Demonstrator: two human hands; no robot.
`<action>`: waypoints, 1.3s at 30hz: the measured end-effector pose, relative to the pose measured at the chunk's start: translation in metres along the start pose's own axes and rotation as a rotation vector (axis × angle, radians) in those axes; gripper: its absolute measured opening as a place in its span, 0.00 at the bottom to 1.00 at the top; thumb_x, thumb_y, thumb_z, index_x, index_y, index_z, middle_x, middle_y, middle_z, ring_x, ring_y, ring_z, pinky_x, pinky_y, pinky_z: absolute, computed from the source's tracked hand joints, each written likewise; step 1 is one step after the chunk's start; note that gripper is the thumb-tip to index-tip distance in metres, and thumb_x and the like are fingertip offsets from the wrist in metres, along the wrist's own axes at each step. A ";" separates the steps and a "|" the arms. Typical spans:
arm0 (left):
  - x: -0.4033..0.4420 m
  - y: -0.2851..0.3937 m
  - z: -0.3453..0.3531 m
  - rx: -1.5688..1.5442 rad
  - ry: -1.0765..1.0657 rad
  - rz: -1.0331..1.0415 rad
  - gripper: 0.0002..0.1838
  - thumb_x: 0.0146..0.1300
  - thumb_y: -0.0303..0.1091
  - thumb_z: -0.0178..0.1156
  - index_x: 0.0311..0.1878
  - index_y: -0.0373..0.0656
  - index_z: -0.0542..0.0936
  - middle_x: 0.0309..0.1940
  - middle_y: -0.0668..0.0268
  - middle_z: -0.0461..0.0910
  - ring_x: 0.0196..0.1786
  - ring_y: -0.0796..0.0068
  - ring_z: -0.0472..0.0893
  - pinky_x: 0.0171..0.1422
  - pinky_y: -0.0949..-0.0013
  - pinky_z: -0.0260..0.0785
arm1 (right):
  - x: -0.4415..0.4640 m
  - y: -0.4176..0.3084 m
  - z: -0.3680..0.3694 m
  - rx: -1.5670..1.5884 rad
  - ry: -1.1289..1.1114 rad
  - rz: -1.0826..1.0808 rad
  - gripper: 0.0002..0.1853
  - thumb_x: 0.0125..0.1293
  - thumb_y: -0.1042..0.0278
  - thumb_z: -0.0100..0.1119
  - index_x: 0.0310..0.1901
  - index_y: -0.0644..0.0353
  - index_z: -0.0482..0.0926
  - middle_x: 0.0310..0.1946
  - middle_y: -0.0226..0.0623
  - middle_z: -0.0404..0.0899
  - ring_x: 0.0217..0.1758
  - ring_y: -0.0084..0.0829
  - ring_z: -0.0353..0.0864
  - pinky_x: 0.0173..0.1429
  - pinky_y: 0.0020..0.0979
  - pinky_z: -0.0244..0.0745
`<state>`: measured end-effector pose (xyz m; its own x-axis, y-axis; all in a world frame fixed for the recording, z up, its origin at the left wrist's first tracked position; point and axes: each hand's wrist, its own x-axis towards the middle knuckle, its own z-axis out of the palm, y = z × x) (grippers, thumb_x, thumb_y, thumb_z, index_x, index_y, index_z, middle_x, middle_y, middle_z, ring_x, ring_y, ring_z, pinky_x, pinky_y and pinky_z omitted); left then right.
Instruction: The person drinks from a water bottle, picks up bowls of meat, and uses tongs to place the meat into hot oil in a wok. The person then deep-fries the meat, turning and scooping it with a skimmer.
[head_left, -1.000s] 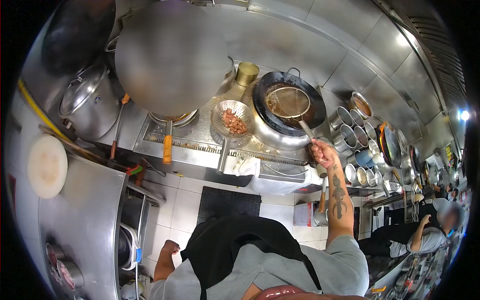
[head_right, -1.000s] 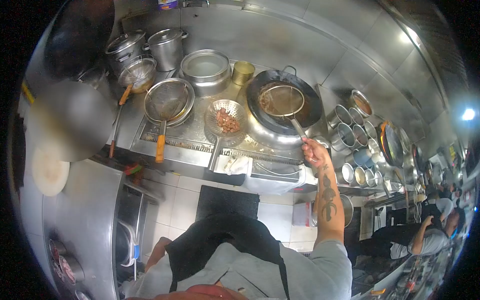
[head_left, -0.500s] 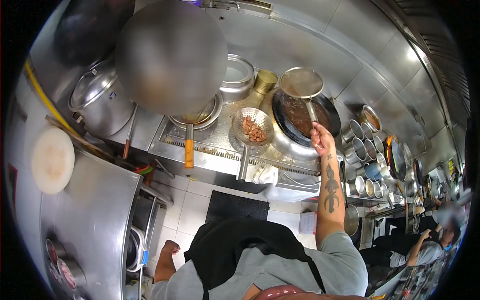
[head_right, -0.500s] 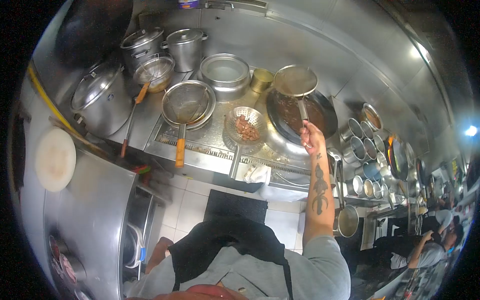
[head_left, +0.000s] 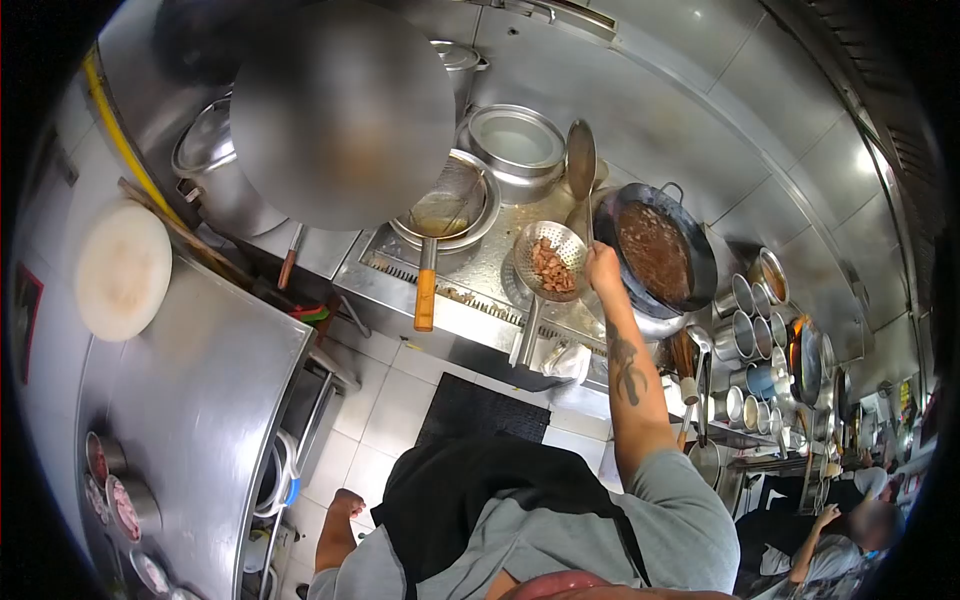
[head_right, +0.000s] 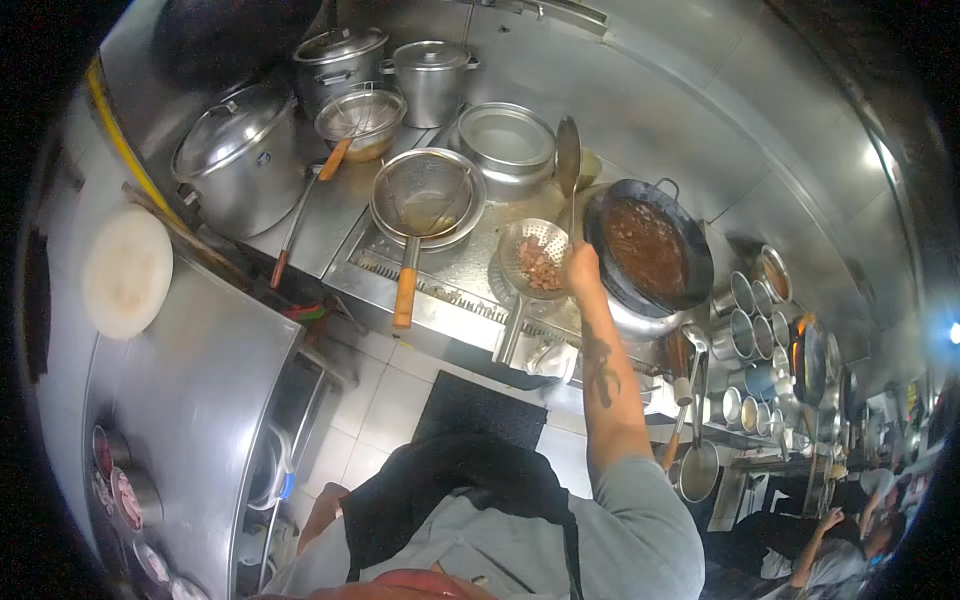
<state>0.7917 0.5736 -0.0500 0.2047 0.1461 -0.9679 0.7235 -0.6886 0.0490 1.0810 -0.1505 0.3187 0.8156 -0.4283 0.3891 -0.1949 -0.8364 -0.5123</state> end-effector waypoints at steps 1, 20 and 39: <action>-0.001 -0.005 0.002 -0.011 0.005 -0.010 0.10 0.55 0.29 0.70 0.23 0.39 0.79 0.20 0.64 0.79 0.19 0.75 0.76 0.22 0.70 0.71 | -0.009 -0.004 0.015 0.018 0.214 -0.286 0.10 0.68 0.71 0.50 0.39 0.64 0.82 0.16 0.42 0.75 0.15 0.34 0.77 0.25 0.37 0.72; -0.100 0.085 -0.028 -0.279 -0.065 0.170 0.06 0.65 0.30 0.55 0.35 0.44 0.81 0.28 0.66 0.82 0.22 0.76 0.74 0.24 0.69 0.68 | -0.168 -0.139 0.149 1.066 -0.831 0.548 0.20 0.69 0.56 0.58 0.52 0.65 0.76 0.34 0.43 0.81 0.38 0.37 0.83 0.40 0.34 0.78; -0.201 0.405 0.327 1.137 -0.235 1.263 0.36 0.62 0.45 0.59 0.65 0.28 0.67 0.63 0.40 0.70 0.67 0.46 0.70 0.71 0.57 0.62 | -0.576 0.120 -0.214 0.100 -0.058 0.676 0.14 0.67 0.64 0.54 0.28 0.65 0.77 0.28 0.55 0.78 0.36 0.56 0.78 0.44 0.50 0.73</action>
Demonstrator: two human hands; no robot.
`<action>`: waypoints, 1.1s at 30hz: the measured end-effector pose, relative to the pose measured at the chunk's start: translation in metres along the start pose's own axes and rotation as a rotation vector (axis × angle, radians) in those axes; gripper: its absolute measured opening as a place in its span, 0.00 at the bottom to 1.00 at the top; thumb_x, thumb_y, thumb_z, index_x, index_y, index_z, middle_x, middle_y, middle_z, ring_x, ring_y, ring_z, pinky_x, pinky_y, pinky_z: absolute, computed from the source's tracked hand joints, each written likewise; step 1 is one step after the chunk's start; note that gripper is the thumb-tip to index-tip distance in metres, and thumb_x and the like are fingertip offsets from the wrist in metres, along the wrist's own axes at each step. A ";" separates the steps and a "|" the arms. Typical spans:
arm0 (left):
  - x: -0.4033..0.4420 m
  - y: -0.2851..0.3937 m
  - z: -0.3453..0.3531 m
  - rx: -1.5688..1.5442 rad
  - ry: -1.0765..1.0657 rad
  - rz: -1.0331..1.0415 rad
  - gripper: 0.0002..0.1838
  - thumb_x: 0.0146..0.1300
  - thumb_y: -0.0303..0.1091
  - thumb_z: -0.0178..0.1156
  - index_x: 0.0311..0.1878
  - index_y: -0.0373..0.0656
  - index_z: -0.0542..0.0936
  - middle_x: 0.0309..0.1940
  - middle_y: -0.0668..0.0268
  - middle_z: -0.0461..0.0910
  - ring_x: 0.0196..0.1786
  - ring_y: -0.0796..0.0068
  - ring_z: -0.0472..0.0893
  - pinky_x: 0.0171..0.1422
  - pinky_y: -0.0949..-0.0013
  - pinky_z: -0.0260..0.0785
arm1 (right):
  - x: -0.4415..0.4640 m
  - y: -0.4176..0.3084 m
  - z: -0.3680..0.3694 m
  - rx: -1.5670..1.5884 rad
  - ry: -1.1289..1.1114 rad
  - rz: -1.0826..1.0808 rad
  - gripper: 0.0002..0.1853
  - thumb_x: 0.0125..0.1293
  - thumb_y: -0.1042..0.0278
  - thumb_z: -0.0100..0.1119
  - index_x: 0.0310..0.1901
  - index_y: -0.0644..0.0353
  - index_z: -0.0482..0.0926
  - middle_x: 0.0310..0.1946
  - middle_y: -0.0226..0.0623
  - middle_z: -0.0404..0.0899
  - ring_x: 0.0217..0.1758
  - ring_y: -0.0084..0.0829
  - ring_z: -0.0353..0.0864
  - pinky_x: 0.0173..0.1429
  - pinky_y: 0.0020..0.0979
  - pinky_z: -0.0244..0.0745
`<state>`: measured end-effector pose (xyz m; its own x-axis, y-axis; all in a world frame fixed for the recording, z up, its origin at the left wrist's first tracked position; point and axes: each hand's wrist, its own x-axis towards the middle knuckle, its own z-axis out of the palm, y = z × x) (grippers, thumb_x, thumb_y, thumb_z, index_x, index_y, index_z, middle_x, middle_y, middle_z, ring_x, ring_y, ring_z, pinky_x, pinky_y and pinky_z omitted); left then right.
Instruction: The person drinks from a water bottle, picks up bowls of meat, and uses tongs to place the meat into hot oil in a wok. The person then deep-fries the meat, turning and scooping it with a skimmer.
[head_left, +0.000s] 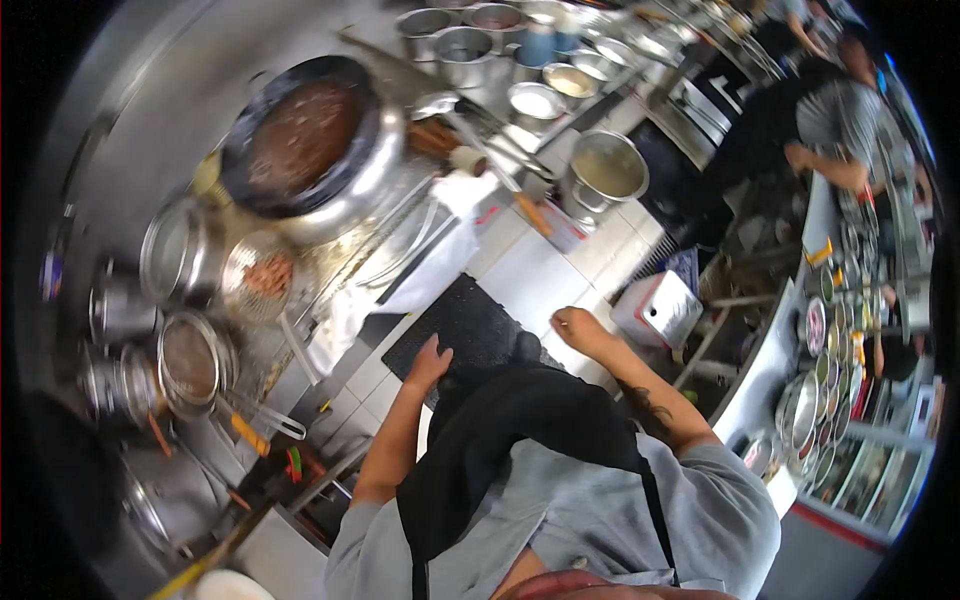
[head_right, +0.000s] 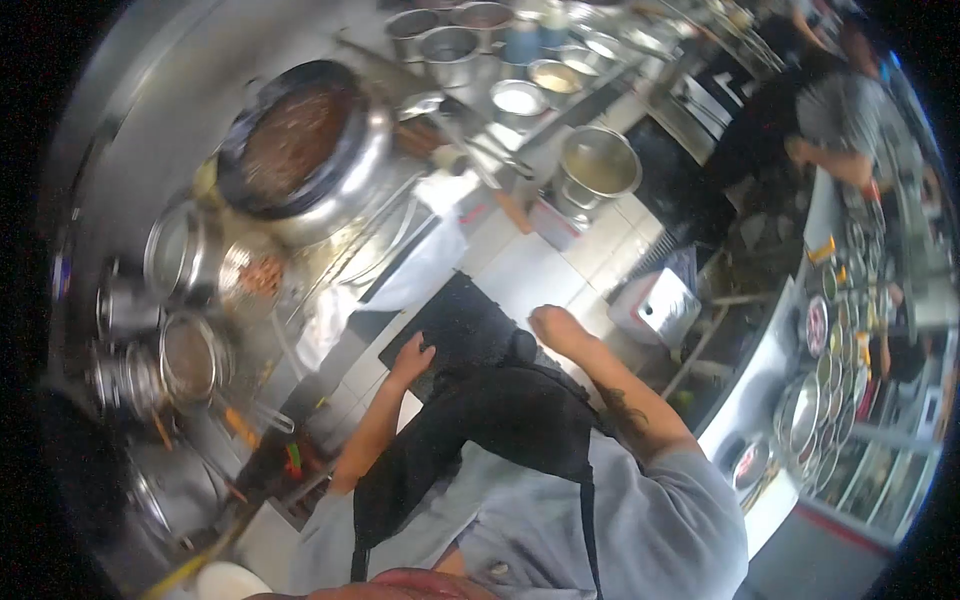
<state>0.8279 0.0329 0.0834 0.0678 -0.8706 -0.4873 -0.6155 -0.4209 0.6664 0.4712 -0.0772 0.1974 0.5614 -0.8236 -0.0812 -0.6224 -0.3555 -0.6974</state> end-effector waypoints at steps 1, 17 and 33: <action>0.026 0.023 0.002 0.014 0.007 0.024 0.38 0.62 0.46 0.59 0.66 0.26 0.64 0.65 0.38 0.67 0.70 0.45 0.66 0.74 0.57 0.57 | -0.024 0.019 -0.017 -0.056 0.046 0.096 0.15 0.67 0.63 0.53 0.28 0.65 0.77 0.28 0.55 0.78 0.36 0.55 0.78 0.44 0.50 0.73; 0.329 0.168 0.069 0.691 0.090 0.481 0.20 0.50 0.38 0.66 0.44 0.34 0.82 0.44 0.49 0.82 0.48 0.50 0.80 0.59 0.56 0.70 | -0.289 0.030 0.031 0.095 0.231 1.088 0.12 0.65 0.62 0.54 0.35 0.63 0.79 0.35 0.53 0.81 0.43 0.54 0.80 0.49 0.50 0.74; 0.152 0.107 0.052 0.167 -0.336 0.115 0.38 0.62 0.46 0.61 0.69 0.31 0.65 0.67 0.43 0.68 0.71 0.49 0.67 0.75 0.57 0.58 | 0.016 0.054 -0.110 0.011 0.403 0.233 0.13 0.64 0.70 0.60 0.48 0.67 0.80 0.42 0.54 0.79 0.47 0.53 0.79 0.52 0.43 0.75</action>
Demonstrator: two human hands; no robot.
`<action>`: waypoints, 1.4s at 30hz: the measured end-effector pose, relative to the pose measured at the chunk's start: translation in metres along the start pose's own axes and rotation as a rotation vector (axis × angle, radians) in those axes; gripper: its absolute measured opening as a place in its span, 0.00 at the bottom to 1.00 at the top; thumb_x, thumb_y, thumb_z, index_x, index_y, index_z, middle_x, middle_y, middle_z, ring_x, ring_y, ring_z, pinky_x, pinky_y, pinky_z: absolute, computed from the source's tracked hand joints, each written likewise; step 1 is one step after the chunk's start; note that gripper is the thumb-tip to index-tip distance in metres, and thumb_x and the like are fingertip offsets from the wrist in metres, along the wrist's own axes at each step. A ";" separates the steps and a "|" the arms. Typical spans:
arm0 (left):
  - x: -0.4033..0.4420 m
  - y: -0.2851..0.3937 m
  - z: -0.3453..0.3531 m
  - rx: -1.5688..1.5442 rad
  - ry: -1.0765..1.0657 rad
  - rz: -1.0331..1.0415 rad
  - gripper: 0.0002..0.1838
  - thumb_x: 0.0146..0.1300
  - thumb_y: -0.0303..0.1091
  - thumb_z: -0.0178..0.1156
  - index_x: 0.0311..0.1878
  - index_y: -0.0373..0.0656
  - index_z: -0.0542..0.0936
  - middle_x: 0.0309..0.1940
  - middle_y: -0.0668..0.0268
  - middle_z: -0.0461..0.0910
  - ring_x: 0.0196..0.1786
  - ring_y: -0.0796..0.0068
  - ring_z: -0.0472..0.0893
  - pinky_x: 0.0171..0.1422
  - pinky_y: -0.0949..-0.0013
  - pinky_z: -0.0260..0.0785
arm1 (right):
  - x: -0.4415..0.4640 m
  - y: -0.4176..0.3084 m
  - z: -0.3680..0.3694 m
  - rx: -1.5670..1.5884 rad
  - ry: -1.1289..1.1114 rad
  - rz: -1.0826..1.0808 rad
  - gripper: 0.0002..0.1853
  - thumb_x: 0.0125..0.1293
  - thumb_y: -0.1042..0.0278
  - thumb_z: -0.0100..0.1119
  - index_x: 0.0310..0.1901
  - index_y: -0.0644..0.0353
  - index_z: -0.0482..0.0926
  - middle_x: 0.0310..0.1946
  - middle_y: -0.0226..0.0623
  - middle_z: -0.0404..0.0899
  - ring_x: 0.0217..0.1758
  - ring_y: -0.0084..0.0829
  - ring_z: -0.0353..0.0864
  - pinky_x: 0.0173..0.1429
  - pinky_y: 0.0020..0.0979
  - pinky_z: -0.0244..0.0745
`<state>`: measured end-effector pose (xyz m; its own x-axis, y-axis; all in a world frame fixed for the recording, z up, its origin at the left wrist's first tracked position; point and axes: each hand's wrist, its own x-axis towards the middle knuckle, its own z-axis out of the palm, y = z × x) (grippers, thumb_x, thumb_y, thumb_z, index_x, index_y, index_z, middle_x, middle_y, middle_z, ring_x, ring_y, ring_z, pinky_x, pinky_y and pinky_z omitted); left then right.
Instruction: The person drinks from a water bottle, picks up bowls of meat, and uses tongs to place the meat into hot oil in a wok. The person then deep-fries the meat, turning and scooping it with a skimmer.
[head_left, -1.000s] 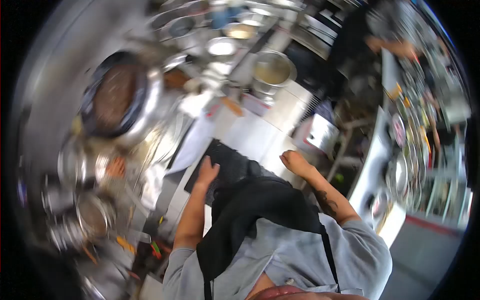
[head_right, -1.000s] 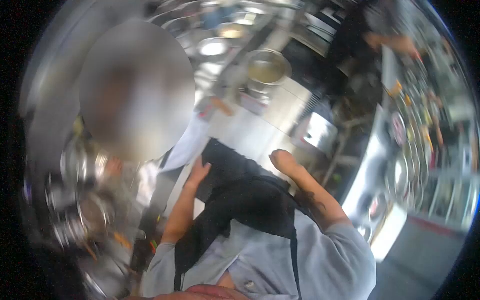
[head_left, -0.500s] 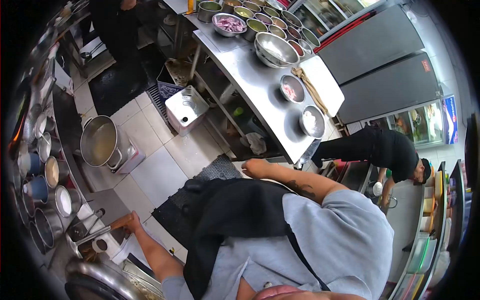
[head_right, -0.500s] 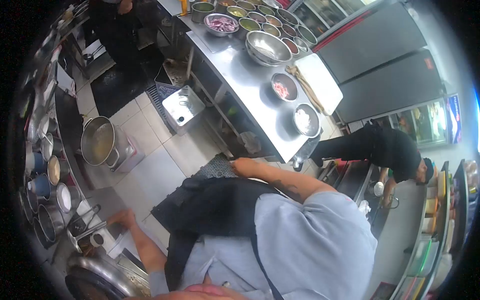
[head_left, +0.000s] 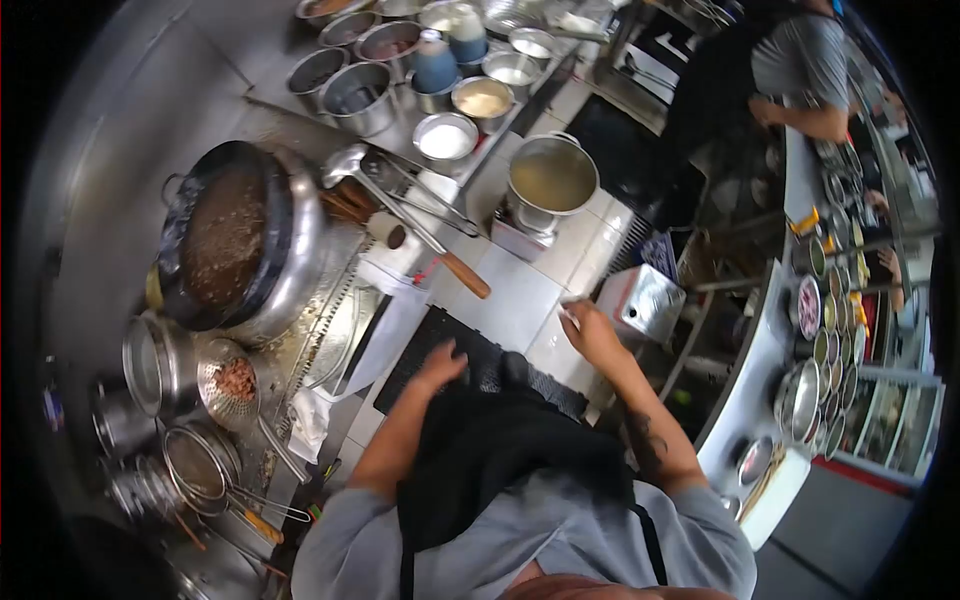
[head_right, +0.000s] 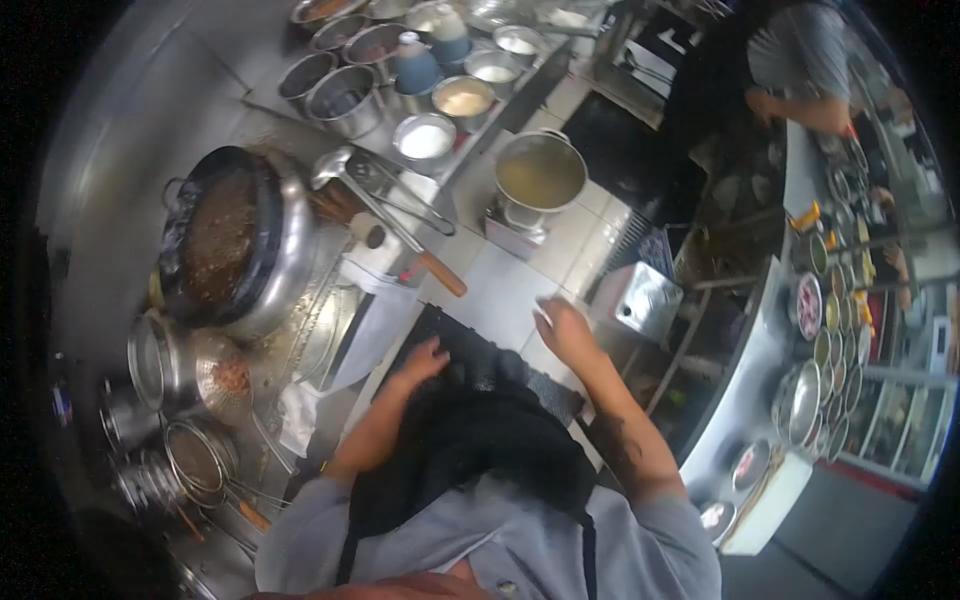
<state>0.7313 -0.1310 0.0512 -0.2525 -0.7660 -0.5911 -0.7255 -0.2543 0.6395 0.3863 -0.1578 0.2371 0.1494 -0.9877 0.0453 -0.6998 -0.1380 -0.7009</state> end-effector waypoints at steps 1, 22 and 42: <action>-0.029 -0.013 0.007 -0.053 -0.086 -0.080 0.36 0.61 0.48 0.62 0.66 0.31 0.69 0.64 0.45 0.72 0.68 0.49 0.70 0.72 0.58 0.62 | 0.042 -0.015 0.006 0.043 0.029 -0.108 0.13 0.63 0.71 0.61 0.48 0.67 0.79 0.43 0.53 0.79 0.47 0.53 0.79 0.52 0.43 0.75; -0.176 -0.040 -0.055 -0.368 -0.050 -0.033 0.27 0.62 0.35 0.65 0.62 0.32 0.74 0.51 0.53 0.83 0.55 0.68 0.81 0.59 0.68 0.73 | 0.074 -0.104 -0.026 0.676 -0.313 0.322 0.19 0.68 0.68 0.60 0.58 0.65 0.75 0.25 0.25 0.75 0.25 0.13 0.72 0.27 0.20 0.69; -0.137 0.202 0.128 0.332 -0.743 0.418 0.23 0.66 0.27 0.61 0.63 0.33 0.72 0.49 0.62 0.82 0.44 0.75 0.82 0.44 0.74 0.75 | -0.435 -0.070 -0.081 0.662 0.944 0.600 0.22 0.69 0.62 0.62 0.60 0.62 0.72 0.26 0.23 0.73 0.22 0.14 0.68 0.26 0.21 0.65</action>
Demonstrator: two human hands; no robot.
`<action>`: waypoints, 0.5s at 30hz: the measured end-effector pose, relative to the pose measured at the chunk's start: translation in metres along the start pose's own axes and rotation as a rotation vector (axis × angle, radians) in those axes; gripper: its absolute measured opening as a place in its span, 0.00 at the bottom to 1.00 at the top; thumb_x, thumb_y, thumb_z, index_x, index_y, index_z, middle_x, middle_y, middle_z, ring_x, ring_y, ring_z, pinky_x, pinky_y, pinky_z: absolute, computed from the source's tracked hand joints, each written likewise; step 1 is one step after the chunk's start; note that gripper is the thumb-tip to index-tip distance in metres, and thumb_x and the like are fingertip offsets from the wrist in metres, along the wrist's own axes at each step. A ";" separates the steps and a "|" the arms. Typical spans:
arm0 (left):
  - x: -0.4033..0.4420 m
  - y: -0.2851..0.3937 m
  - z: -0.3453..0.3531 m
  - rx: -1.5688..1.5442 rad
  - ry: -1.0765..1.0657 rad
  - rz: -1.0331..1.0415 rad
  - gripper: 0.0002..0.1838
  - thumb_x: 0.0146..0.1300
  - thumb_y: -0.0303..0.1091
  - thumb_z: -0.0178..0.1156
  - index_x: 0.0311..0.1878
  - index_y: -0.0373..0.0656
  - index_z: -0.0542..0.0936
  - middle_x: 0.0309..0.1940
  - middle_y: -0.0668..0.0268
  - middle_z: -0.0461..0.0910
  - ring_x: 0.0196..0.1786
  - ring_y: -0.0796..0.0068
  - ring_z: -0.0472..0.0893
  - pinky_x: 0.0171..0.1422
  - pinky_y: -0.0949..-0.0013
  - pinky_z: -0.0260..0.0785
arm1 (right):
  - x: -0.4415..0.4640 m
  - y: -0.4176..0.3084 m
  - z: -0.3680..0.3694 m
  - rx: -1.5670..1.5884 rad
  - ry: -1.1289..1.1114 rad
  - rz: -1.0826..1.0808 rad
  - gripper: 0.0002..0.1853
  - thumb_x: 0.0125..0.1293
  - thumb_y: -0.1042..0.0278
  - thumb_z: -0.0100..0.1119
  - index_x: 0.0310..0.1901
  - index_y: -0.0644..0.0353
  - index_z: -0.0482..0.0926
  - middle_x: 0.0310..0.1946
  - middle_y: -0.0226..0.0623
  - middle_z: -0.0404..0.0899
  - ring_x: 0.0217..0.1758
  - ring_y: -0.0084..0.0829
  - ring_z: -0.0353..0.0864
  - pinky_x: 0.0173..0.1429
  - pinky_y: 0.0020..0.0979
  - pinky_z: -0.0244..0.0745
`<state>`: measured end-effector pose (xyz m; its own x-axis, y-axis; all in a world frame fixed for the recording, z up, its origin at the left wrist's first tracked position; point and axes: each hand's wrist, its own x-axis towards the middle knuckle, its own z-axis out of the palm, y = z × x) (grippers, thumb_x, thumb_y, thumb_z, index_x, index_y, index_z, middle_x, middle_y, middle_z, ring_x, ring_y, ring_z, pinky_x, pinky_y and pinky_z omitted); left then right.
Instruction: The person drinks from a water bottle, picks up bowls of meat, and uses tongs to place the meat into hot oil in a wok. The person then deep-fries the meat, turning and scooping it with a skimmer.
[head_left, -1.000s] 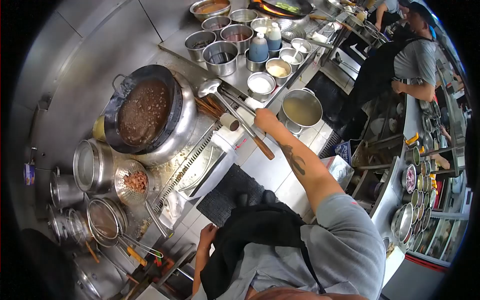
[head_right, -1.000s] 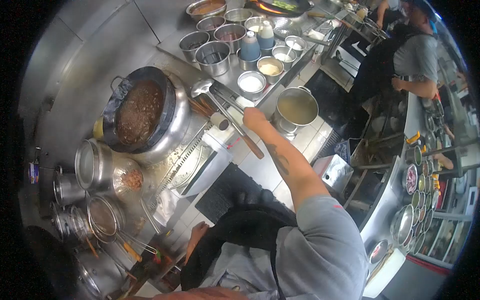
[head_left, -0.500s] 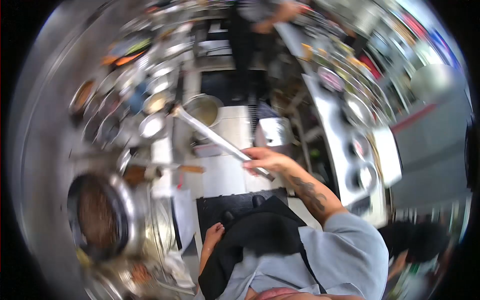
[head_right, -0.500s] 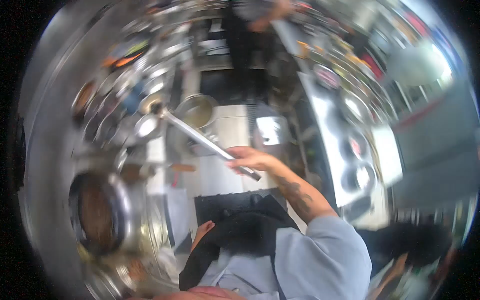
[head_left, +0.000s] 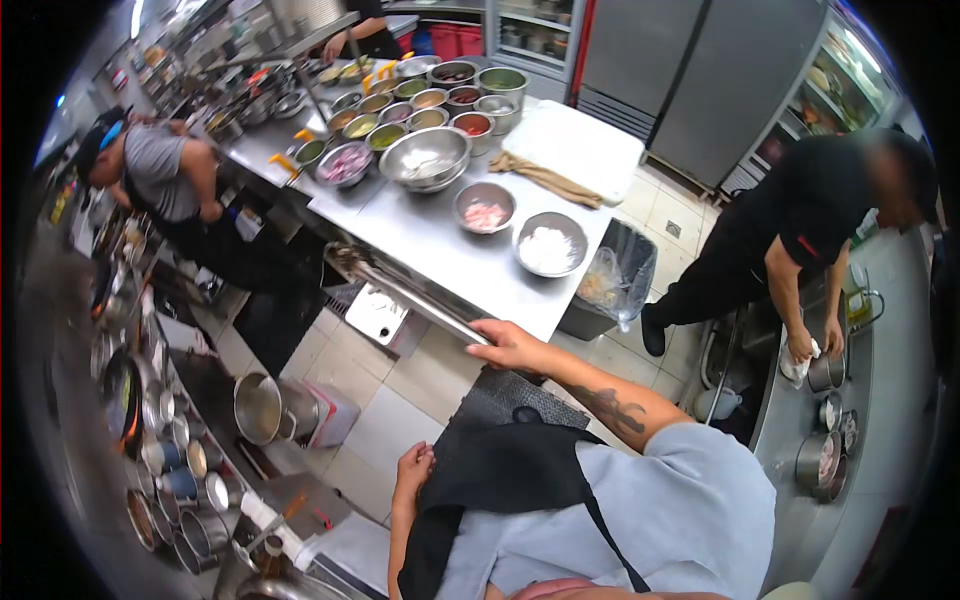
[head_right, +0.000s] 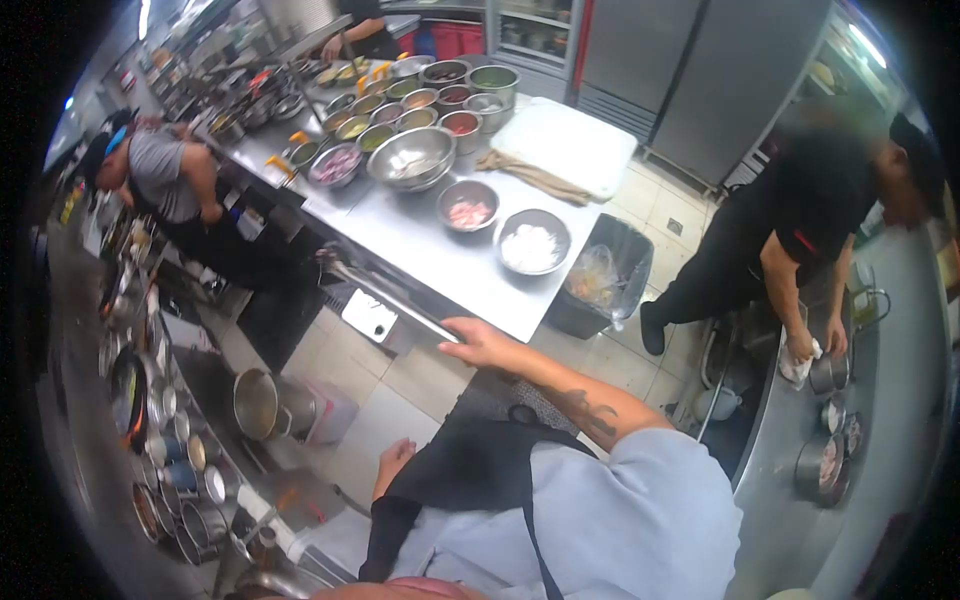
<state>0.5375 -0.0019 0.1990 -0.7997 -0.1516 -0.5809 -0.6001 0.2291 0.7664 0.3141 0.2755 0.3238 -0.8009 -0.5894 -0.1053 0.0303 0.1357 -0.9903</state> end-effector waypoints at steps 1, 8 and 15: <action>0.027 0.007 0.011 -0.022 -0.050 0.004 0.23 0.67 0.28 0.60 0.64 0.35 0.72 0.49 0.63 0.82 0.42 0.77 0.82 0.39 0.76 0.73 | -0.015 0.015 -0.023 -0.060 0.080 -0.055 0.21 0.69 0.62 0.62 0.60 0.62 0.73 0.26 0.23 0.73 0.22 0.14 0.68 0.26 0.21 0.65; 0.156 0.171 0.084 -0.356 -0.147 0.106 0.24 0.69 0.33 0.59 0.66 0.40 0.69 0.51 0.63 0.81 0.41 0.73 0.83 0.38 0.71 0.75 | -0.116 0.030 -0.141 0.002 0.449 0.067 0.21 0.67 0.60 0.64 0.57 0.61 0.76 0.25 0.24 0.73 0.21 0.14 0.68 0.25 0.22 0.66; 0.288 0.303 0.097 -0.528 -0.097 0.190 0.29 0.66 0.42 0.61 0.66 0.43 0.64 0.59 0.57 0.71 0.45 0.59 0.81 0.39 0.61 0.75 | -0.174 0.024 -0.159 -0.034 0.706 0.160 0.22 0.67 0.62 0.64 0.58 0.64 0.74 0.32 0.27 0.77 0.32 0.17 0.72 0.36 0.24 0.71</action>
<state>0.1270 0.1171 0.2372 -0.9042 -0.0604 -0.4228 -0.3926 -0.2719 0.8786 0.3591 0.5080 0.3327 -0.9838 0.0929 -0.1535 0.1700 0.2082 -0.9632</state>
